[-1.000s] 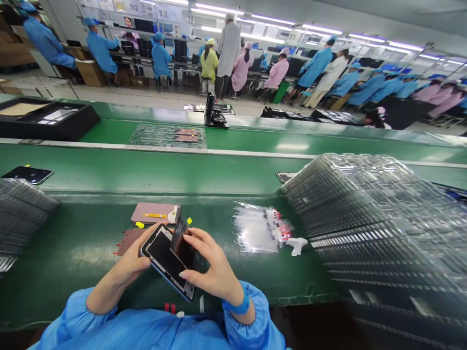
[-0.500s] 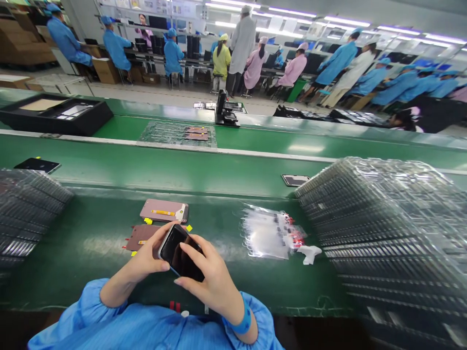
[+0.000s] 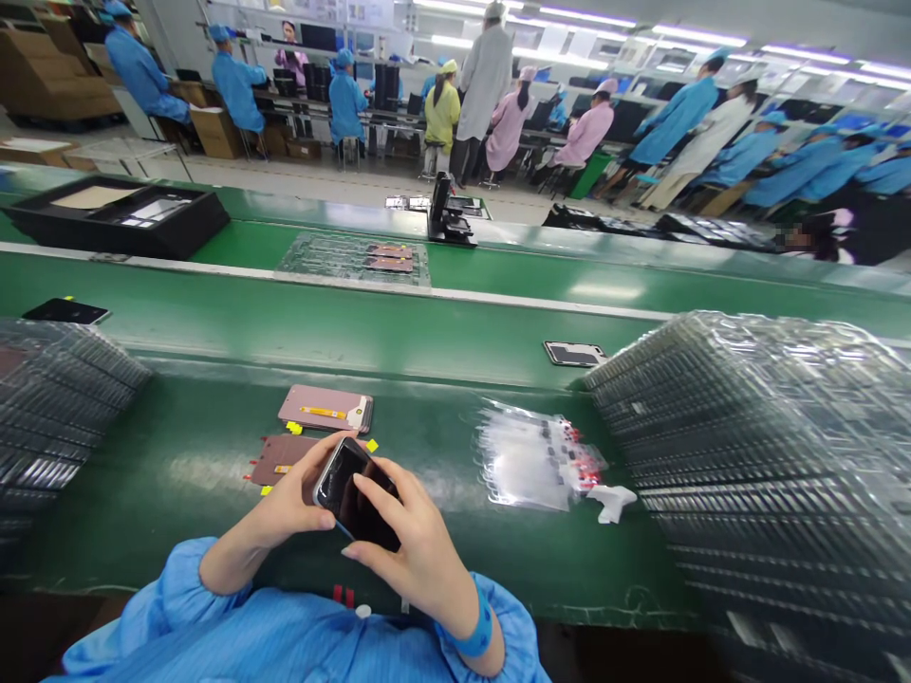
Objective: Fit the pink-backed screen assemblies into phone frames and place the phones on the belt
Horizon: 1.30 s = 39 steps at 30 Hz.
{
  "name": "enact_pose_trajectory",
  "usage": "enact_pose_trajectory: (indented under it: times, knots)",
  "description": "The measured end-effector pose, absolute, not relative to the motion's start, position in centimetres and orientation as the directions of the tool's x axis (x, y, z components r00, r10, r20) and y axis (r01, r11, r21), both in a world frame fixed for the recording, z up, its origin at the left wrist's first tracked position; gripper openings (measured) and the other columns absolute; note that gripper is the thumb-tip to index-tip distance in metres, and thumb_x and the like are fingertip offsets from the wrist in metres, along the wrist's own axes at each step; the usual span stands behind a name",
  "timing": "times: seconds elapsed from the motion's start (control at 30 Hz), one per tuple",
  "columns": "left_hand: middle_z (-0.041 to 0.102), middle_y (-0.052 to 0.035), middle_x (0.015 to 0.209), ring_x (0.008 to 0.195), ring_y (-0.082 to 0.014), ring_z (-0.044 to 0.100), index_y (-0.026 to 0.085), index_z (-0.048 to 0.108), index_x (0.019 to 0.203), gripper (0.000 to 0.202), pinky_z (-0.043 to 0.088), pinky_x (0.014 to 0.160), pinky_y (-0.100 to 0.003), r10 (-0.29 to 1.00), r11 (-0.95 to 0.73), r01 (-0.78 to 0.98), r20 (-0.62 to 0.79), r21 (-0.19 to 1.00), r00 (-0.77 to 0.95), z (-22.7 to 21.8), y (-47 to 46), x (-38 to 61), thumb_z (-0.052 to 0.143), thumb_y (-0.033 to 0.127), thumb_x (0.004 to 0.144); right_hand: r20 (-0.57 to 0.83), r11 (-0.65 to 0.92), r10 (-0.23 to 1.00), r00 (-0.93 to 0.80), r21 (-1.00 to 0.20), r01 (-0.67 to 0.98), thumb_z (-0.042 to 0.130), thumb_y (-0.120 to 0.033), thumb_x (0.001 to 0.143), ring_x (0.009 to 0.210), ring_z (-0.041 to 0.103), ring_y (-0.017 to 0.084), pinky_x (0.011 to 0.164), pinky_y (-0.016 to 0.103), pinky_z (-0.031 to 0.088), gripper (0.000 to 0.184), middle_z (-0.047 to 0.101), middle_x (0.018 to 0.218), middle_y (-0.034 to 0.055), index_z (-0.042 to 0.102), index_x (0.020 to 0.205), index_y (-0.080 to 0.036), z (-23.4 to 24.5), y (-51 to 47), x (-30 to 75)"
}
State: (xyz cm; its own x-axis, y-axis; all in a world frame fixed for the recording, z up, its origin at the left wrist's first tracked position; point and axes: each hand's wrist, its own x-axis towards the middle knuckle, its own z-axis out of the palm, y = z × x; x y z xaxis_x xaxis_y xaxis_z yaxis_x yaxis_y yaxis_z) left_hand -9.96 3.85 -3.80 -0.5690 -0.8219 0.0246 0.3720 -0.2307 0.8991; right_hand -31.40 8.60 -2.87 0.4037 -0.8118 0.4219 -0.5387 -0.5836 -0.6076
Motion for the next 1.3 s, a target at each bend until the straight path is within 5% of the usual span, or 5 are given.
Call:
enact_pose_trajectory:
  times: [1.07, 1.3]
  knots:
    - [0.047, -0.0145, 0.148, 0.135, -0.0318, 0.048, 0.029, 0.043, 0.146, 0.088, 0.042, 0.112, -0.043, -0.802, -0.125, 0.281, 0.07, 0.952, -0.594, -2.3, 4.1, -9.4, 0.086, 0.032, 0.069, 0.469, -0.657, -0.754, 0.46, -0.551, -0.515, 0.059, -0.044, 0.097, 0.136, 0.038, 0.031, 0.106, 0.052, 0.045, 0.063, 0.033, 0.15, 0.0162, 0.033, 0.152, -0.027, -2.2, 8.7, -31.2]
    - [0.049, -0.0063, 0.148, 0.135, -0.0273, 0.048, 0.04, 0.045, 0.144, 0.084, 0.042, 0.111, -0.035, -0.781, -0.118, 0.331, 0.119, 0.936, -0.613, -2.3, 4.1, -9.4, 0.086, 0.034, 0.07, 0.478, -0.675, -0.737, 0.477, -0.544, -0.498, 0.061, -0.047, 0.094, 0.137, 0.035, 0.032, 0.108, 0.053, 0.042, 0.066, 0.033, 0.15, 0.0167, 0.034, 0.151, -0.026, -1.8, 8.7, -31.1]
